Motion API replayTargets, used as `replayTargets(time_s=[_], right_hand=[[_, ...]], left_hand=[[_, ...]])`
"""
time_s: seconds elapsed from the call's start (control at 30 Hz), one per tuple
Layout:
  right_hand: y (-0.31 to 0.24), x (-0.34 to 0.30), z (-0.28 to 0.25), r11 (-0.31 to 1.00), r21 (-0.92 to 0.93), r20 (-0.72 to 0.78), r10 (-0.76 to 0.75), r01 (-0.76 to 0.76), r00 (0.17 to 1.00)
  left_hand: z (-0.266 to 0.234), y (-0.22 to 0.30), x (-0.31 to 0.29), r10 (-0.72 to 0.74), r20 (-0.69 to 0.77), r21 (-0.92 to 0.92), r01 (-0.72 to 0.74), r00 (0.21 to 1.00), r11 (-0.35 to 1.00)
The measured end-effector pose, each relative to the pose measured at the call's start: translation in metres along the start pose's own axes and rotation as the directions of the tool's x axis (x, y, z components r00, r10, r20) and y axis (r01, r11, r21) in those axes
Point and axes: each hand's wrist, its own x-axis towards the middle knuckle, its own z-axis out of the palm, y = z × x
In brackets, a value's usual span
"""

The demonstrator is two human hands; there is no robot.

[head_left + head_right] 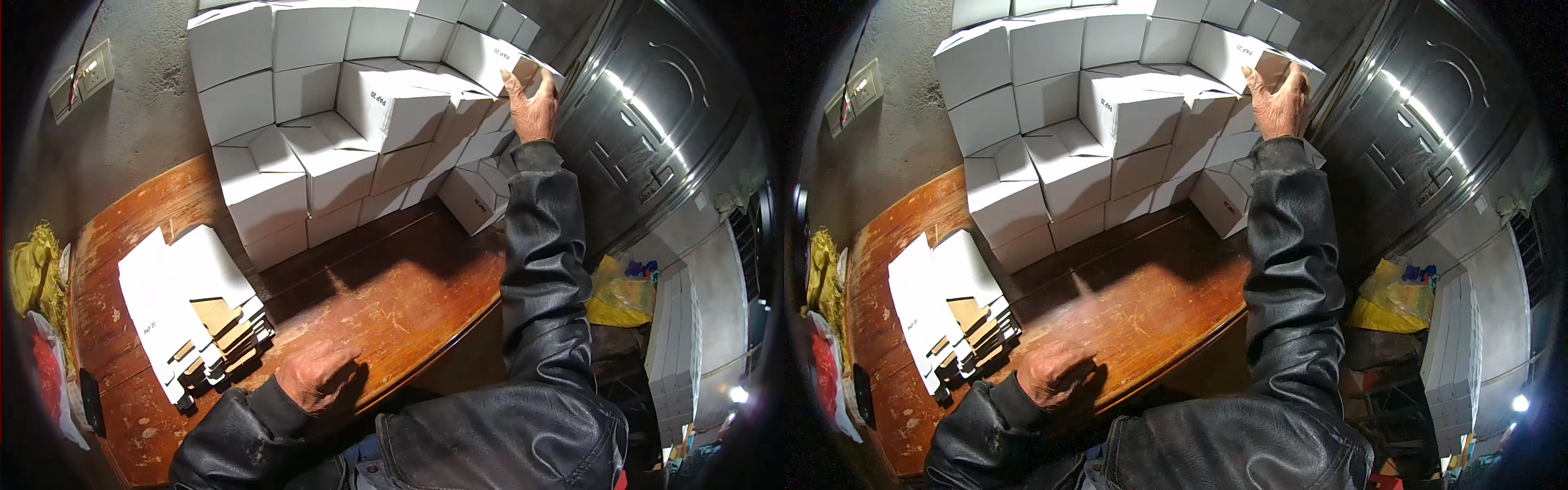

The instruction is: Manually folding and assembling cardboard boxes at a workstation.

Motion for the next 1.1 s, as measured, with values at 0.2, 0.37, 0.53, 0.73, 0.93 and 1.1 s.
replayTargets(time_s=[0.2, 0.37, 0.53, 0.73, 0.93, 1.1], right_hand=[[0.002, -0.012, 0.006, 0.996, -0.068, 0.043, 0.063, -0.06, 0.997], [0.008, -0.015, 0.01, 0.996, -0.076, 0.025, 0.044, -0.042, 0.999], [0.013, -0.017, 0.019, 0.995, -0.103, 0.083, 0.014, -0.005, 0.996], [0.011, -0.006, -0.032, 0.984, 0.036, -0.02, -0.174, 0.175, 0.985], [-0.123, -0.092, -0.071, 0.718, 0.695, 0.193, -0.241, 0.041, 0.951], [-0.227, -0.174, -0.063, 0.609, 0.791, 0.351, -0.523, 0.052, 0.776]], left_hand=[[0.002, 0.0, 0.002, -0.011, -0.007, -0.007, 0.011, 1.0, 1.0], [0.003, 0.002, 0.0, -0.009, 0.006, -0.009, 0.009, 1.0, 1.0], [0.008, -0.008, -0.009, 0.045, -0.051, 0.018, -0.044, 0.998, 0.999], [0.019, -0.026, -0.001, 0.183, -0.028, -0.003, -0.183, 0.983, 0.983], [0.014, -0.008, -0.008, 0.084, -0.073, -0.021, -0.085, 0.994, 0.996], [-0.015, 0.008, -0.01, 0.234, -0.14, -0.089, -0.247, 0.962, 0.965]])
